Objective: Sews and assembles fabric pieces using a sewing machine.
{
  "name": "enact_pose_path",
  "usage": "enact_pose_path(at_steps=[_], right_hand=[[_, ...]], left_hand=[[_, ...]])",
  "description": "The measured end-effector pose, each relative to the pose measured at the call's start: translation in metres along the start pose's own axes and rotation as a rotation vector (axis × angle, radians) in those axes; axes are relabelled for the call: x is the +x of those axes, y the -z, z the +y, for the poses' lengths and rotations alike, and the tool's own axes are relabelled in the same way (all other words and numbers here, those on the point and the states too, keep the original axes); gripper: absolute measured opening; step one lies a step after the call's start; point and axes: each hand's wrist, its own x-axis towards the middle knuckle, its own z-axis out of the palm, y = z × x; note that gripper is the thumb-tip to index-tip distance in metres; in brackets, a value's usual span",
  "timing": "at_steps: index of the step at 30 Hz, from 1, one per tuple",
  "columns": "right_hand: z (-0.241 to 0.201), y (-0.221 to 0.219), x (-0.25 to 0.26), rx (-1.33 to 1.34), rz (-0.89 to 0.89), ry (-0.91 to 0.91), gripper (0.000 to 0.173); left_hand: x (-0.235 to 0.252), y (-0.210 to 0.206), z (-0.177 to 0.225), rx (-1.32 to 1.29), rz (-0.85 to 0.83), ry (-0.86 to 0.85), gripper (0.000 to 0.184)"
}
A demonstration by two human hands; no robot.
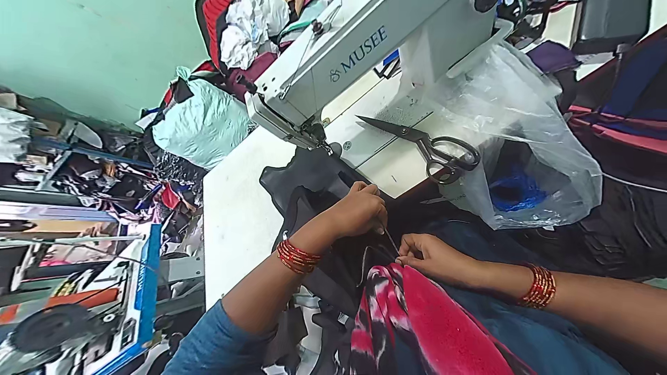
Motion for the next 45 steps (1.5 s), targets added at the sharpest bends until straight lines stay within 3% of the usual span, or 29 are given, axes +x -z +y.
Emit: enact_pose_path(at_steps=[11, 20, 26, 30, 33, 36, 41, 45], right_hand=[[-0.001, 0.001, 0.004, 0.154, 0.023, -0.109, 0.014], [-0.002, 0.011, 0.013, 0.099, 0.004, -0.022, 0.013], [-0.007, 0.011, 0.022, 0.195, 0.085, -0.010, 0.015], [-0.009, 0.009, 0.033, 0.105, 0.156, 0.024, 0.016], [-0.007, 0.006, 0.034, 0.026, 0.178, 0.061, 0.018], [-0.003, 0.005, 0.032, 0.033, 0.189, 0.053, 0.016], [-0.001, 0.004, 0.031, 0.036, 0.188, 0.025, 0.014], [0.000, 0.003, 0.032, 0.025, 0.183, 0.029, 0.015]], left_hand=[[-0.008, -0.002, -0.001, -0.046, 0.054, -0.005, 0.007], [-0.005, 0.002, 0.001, -0.060, -0.009, 0.008, 0.009], [-0.005, 0.004, 0.001, -0.090, -0.031, 0.008, 0.011], [-0.003, 0.003, 0.002, -0.097, -0.019, 0.001, 0.012], [-0.008, 0.002, -0.004, -0.126, 0.033, 0.031, 0.012], [-0.021, 0.007, -0.023, -0.112, 0.133, 0.094, 0.025], [-0.029, 0.021, -0.054, -0.006, 0.268, 0.152, 0.006], [-0.013, 0.019, -0.055, 0.076, 0.255, 0.096, 0.008]])
